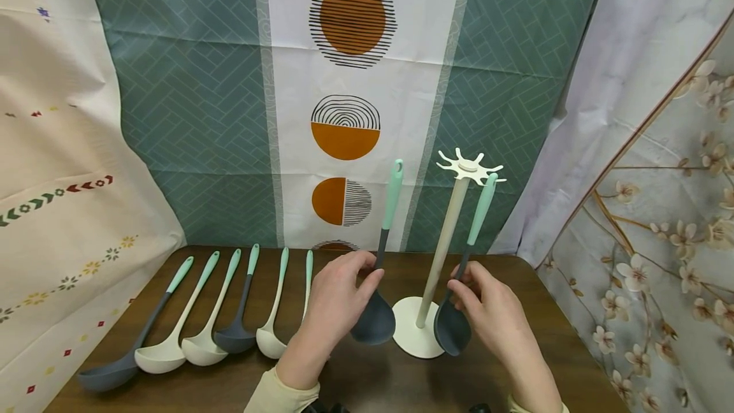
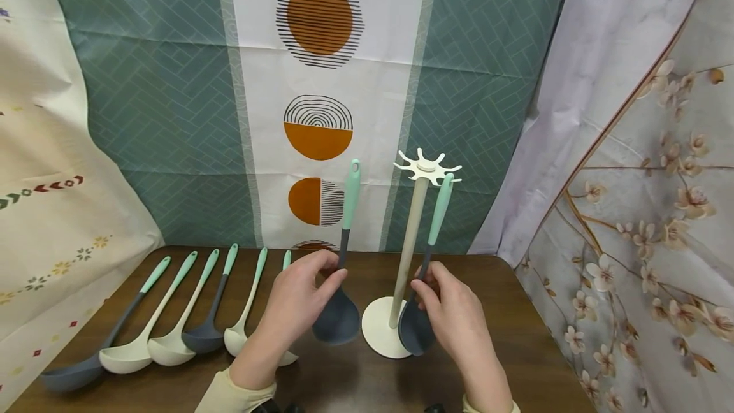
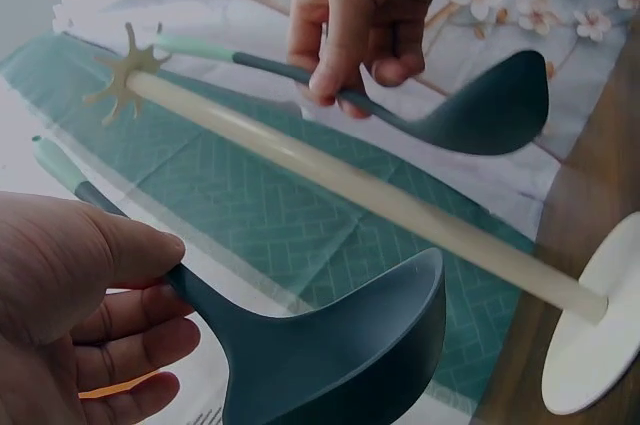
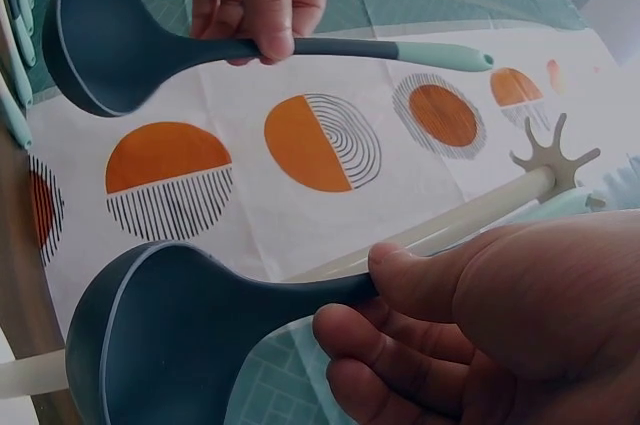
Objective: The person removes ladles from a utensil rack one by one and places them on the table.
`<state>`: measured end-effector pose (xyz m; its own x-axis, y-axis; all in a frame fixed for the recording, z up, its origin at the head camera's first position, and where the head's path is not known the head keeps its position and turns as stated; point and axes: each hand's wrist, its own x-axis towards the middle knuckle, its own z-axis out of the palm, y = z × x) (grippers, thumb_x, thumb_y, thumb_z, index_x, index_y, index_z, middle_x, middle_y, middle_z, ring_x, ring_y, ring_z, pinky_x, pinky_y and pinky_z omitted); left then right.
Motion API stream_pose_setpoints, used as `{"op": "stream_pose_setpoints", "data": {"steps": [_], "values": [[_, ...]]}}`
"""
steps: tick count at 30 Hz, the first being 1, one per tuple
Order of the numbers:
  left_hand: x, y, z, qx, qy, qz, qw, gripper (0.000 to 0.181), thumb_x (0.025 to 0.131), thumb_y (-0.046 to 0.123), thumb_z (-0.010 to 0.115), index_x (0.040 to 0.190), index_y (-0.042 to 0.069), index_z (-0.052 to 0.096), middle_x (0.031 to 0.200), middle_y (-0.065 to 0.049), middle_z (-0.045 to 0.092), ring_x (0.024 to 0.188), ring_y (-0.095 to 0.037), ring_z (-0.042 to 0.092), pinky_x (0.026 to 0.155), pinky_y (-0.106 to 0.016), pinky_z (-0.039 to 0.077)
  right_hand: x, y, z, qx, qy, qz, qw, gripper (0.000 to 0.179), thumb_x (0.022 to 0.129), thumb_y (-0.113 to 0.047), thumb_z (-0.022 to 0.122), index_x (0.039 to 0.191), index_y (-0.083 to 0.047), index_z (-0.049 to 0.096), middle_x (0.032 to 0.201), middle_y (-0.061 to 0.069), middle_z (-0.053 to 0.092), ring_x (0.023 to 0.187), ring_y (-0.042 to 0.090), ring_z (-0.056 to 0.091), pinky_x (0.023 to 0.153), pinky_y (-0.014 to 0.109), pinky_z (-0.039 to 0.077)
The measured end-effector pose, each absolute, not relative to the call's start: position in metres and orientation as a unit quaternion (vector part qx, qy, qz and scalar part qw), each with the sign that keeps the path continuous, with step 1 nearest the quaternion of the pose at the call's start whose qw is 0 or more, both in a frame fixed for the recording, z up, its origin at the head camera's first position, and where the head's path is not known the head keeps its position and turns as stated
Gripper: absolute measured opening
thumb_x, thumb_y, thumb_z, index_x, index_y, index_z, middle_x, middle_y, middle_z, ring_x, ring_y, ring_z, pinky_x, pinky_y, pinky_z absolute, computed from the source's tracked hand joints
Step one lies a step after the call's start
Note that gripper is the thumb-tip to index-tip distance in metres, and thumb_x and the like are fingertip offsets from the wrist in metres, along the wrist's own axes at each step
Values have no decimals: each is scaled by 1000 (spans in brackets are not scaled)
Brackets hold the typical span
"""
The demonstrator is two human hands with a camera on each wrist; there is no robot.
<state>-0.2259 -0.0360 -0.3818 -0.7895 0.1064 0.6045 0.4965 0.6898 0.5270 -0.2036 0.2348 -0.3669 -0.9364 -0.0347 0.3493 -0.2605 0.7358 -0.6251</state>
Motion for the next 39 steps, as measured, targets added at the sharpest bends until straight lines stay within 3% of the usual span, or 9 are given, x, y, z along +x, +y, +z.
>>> {"op": "stream_pose_setpoints", "data": {"steps": [15, 23, 39], "values": [[-238, -56, -396, -145, -894, -346, 245, 9, 99, 20, 87, 102, 19, 79, 90, 8, 74, 71, -8, 56, 64, -31, 50, -203, 234, -366, 74, -919, 357, 151, 12, 107, -20, 77, 116, -18, 69, 93, -5, 74, 80, 10, 72, 77, 41, 54], [-244, -62, -403, -129, -902, -339, 233, 8, 100, 21, 85, 101, 18, 78, 88, 8, 74, 71, -9, 60, 65, -33, 51, -203, 234, -366, 80, -918, 357, 153, 12, 107, -21, 76, 116, -18, 70, 93, -6, 74, 79, 9, 72, 78, 42, 54], [-251, -68, -415, -96, -917, -331, 198, 11, 101, 21, 83, 95, 17, 75, 76, 9, 65, 61, -10, 52, 57, -33, 45, -203, 235, -366, 78, -918, 359, 147, 12, 107, -22, 76, 116, -19, 69, 91, -6, 73, 80, 10, 72, 80, 43, 53]]}}
